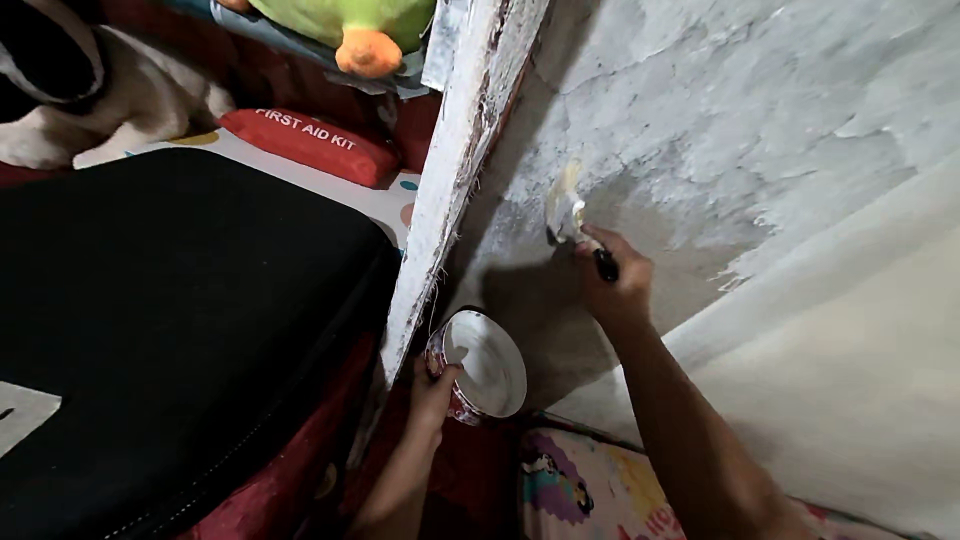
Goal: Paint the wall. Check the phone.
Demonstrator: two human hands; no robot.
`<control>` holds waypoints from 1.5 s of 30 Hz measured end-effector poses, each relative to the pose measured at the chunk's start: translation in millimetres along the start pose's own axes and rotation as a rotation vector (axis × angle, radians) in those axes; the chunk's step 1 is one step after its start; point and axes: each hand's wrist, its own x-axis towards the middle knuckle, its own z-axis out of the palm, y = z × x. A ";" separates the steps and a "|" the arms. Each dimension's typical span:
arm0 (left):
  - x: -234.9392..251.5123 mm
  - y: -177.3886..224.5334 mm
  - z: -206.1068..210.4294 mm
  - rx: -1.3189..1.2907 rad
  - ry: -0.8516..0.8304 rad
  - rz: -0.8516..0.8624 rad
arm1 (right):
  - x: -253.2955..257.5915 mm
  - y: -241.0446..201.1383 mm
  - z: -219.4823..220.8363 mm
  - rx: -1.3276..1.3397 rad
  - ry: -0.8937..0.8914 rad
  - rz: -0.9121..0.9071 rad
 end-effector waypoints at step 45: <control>3.3 -0.6 1.6 -0.071 0.051 0.007 | -139.1 -10.7 -22.3 0.217 -0.231 0.230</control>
